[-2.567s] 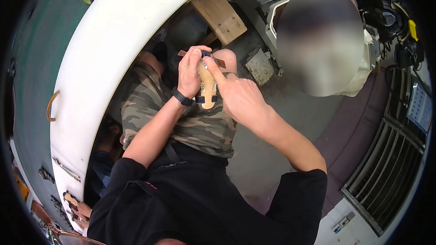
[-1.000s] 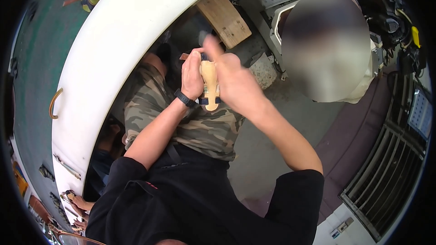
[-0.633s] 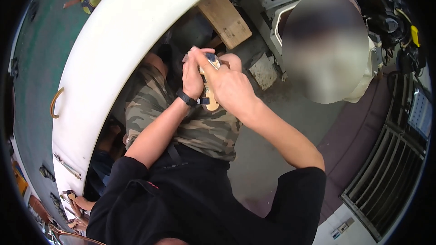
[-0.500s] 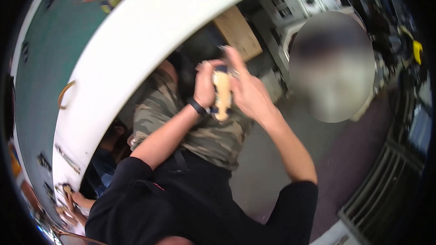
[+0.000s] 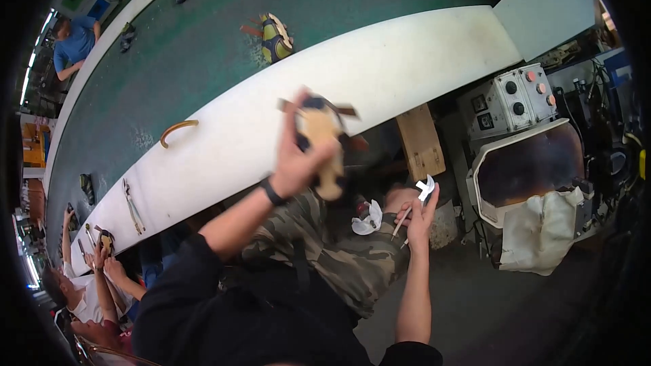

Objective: Manually adjusting or assembling shoe components on an industrial production line.

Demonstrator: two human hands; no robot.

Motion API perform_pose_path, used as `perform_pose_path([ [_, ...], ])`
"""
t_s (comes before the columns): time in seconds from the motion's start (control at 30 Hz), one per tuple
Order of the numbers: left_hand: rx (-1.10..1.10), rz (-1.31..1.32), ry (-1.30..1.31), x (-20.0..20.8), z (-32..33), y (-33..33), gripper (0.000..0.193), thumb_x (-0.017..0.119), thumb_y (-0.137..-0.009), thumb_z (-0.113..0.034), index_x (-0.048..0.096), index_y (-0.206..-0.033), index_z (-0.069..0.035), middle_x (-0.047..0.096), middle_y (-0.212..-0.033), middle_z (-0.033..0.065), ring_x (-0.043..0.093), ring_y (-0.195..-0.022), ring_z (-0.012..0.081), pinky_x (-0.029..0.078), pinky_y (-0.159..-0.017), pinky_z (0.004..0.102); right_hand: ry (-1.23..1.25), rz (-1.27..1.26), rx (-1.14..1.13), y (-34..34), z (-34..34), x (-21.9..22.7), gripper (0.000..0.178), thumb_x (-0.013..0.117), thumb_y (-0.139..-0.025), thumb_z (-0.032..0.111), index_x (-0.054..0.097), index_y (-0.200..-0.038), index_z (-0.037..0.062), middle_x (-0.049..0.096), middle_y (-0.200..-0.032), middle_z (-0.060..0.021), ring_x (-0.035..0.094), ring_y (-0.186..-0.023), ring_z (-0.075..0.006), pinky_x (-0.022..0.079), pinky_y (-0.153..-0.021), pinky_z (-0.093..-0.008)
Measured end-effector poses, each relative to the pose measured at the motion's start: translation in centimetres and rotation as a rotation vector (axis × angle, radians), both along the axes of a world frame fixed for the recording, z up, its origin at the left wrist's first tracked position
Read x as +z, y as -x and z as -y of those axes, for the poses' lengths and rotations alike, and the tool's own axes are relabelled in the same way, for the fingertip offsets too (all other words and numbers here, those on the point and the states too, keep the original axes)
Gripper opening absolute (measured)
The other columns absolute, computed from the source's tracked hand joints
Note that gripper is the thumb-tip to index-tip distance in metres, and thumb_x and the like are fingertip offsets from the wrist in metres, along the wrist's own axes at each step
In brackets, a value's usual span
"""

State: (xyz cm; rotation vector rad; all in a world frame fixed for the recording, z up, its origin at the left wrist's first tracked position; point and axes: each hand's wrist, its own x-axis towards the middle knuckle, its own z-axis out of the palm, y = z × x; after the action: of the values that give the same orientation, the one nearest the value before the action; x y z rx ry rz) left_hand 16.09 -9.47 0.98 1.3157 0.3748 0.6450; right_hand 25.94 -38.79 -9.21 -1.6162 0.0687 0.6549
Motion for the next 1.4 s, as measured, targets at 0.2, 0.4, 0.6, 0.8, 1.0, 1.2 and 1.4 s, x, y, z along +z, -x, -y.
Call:
perform_pose_path([
  [0.2,0.527,-0.331,-0.624,0.7,-22.3,1.3,0.089,0.079,-0.080,-0.029,0.030,-0.148,-0.003,0.057,-0.128,0.0197,0.062,-0.110,0.0269,0.050,-0.096,0.0377,-0.030,-0.045,-0.040,-0.8,1.1,-0.3,0.068,0.045,-0.104,0.015,0.004,-0.158,0.0253,0.059,-0.081,-0.0076,0.060,-0.060,-0.0137,0.054,-0.053,-0.0273],
  [0.4,0.523,-1.220,-0.711,-8.0,-39.0,10.5,0.076,0.065,-0.087,-0.043,0.030,-0.142,-0.004,0.061,-0.122,0.0305,0.059,-0.116,0.0452,0.046,-0.099,0.0456,-0.051,-0.065,-0.025,-0.7,-0.5,-0.4,0.070,0.042,-0.103,0.012,0.003,-0.159,0.0262,0.060,-0.082,-0.0074,0.060,-0.061,-0.0129,0.055,-0.052,-0.0262],
  [0.6,0.649,-1.414,-0.813,-7.1,-35.6,8.8,0.066,0.064,-0.087,-0.036,0.041,-0.143,-0.010,0.050,-0.141,0.0213,0.049,-0.131,0.0376,0.043,-0.105,0.0445,-0.009,-0.045,-0.070,-0.9,0.8,0.0,0.068,0.044,-0.103,0.015,0.005,-0.158,0.0246,0.060,-0.081,-0.0077,0.060,-0.060,-0.0127,0.055,-0.052,-0.0267],
  [0.8,0.868,-0.805,-1.300,-3.0,-29.1,4.4,0.044,0.069,-0.081,-0.027,0.062,-0.122,-0.011,0.051,-0.141,0.0147,0.047,-0.131,0.0333,0.042,-0.106,0.0440,-0.026,-0.095,-0.042,-1.2,-0.1,-0.1,0.068,0.043,-0.103,0.014,0.004,-0.158,0.0248,0.059,-0.080,-0.0076,0.060,-0.059,-0.0134,0.055,-0.050,-0.0274],
  [1.0,0.487,-0.941,-1.080,-4.4,-22.8,-7.0,0.071,0.069,-0.078,-0.053,0.055,-0.132,-0.008,0.054,-0.134,0.0116,0.051,-0.126,0.0313,0.048,-0.098,0.0431,0.000,-0.142,-0.069,-1.2,0.0,0.5,0.065,0.041,-0.104,0.014,0.005,-0.158,0.0245,0.059,-0.081,-0.0078,0.060,-0.059,-0.0136,0.055,-0.051,-0.0276],
  [1.2,0.348,-1.298,-0.797,-4.2,-24.2,-9.6,0.100,0.076,-0.069,-0.057,0.037,-0.145,-0.005,0.061,-0.129,0.0175,0.059,-0.121,0.0311,0.047,-0.100,0.0423,-0.024,-0.122,-0.098,-0.9,0.4,-0.1,0.065,0.043,-0.104,0.016,0.006,-0.158,0.0240,0.060,-0.081,-0.0079,0.060,-0.059,-0.0137,0.055,-0.050,-0.0272],
  [1.4,0.433,-0.803,-0.257,-4.4,-27.3,-6.2,0.116,0.088,-0.066,-0.027,0.015,-0.153,-0.003,0.052,-0.141,0.0171,0.060,-0.119,0.0326,0.052,-0.093,0.0501,-0.067,-0.120,-0.100,-1.4,0.4,-0.2,0.064,0.045,-0.104,0.017,0.010,-0.157,0.0244,0.060,-0.077,-0.0052,0.059,-0.057,-0.0116,0.054,-0.049,-0.0267],
])
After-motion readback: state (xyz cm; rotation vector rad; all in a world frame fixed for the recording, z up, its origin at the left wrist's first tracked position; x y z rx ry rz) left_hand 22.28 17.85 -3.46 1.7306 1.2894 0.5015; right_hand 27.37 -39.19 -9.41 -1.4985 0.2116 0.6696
